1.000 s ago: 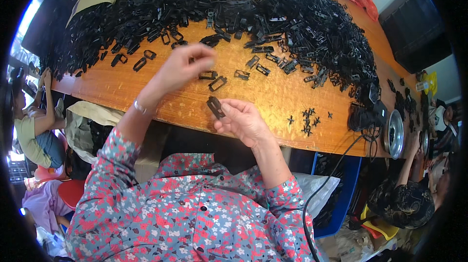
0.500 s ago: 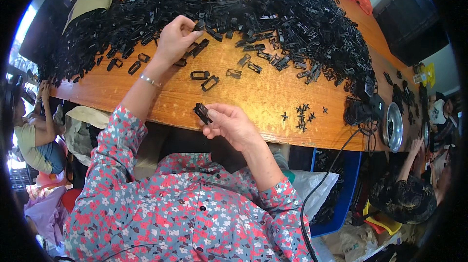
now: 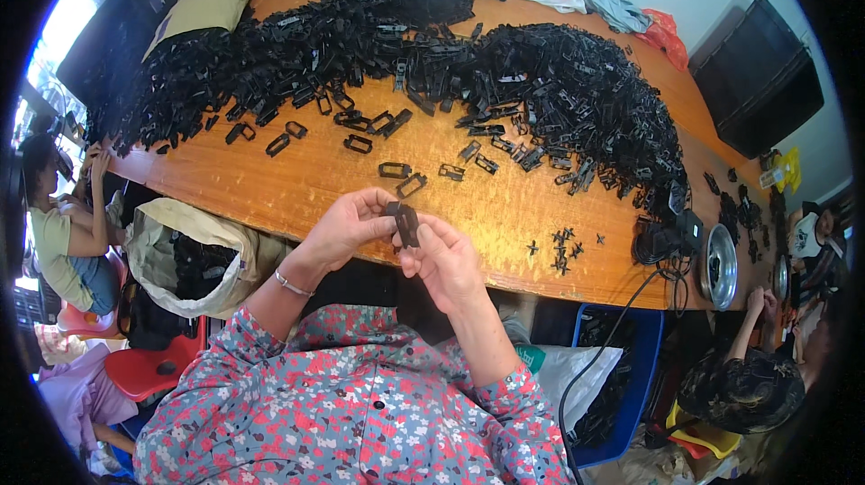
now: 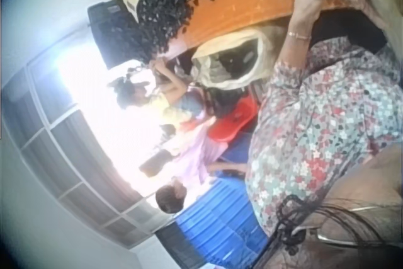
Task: The person assembles small black plastic latches or buckles by hand at a workstation.
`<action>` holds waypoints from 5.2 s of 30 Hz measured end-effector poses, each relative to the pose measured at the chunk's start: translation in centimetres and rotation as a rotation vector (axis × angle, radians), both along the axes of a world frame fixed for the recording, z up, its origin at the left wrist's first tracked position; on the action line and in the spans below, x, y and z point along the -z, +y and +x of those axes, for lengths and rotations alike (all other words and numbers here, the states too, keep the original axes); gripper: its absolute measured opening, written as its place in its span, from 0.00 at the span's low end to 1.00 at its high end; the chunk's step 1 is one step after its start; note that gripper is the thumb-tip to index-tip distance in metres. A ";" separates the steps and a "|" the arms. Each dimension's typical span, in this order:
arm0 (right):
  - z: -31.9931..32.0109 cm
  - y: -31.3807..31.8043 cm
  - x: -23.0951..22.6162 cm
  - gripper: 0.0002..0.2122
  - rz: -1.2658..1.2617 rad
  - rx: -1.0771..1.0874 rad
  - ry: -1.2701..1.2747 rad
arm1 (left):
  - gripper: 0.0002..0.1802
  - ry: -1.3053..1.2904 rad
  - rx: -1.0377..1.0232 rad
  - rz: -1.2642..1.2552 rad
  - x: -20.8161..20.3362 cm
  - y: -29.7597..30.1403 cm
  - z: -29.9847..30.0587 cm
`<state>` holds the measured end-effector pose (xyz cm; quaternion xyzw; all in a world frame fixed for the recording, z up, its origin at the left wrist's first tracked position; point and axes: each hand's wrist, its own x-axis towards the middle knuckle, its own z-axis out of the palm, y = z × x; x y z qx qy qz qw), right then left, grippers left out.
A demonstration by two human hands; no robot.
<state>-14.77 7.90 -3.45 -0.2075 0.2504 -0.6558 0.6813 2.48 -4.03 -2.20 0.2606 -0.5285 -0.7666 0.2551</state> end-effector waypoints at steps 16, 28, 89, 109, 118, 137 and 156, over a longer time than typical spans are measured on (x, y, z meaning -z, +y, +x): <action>0.9 0.0 -0.1 0.15 0.119 0.111 0.088 | 0.07 0.049 -0.105 0.105 0.1 0.3 2.2; 1.4 -0.8 -1.8 0.12 0.076 0.253 1.105 | 0.27 0.005 -0.120 -0.028 -1.9 1.0 1.9; 0.7 -4.6 0.2 0.07 -0.053 0.209 1.219 | 0.18 -1.171 -0.800 -0.907 -4.0 -0.4 30.9; -6.1 -6.7 -1.2 0.05 -0.011 0.464 1.864 | 0.17 -0.661 -0.405 -1.297 1.4 -1.1 -3.0; -5.3 -8.2 -0.5 0.01 -0.390 0.449 1.904 | 0.14 -0.662 -0.240 -1.147 1.7 -1.8 -3.2; -5.0 -8.8 -0.6 0.04 -0.484 0.222 2.159 | 0.12 -0.628 -0.155 -1.090 1.6 -2.4 -2.7; -3.5 -3.3 1.8 0.18 -0.043 0.270 0.452 | 0.11 -0.050 0.071 0.064 -0.8 -1.7 -4.2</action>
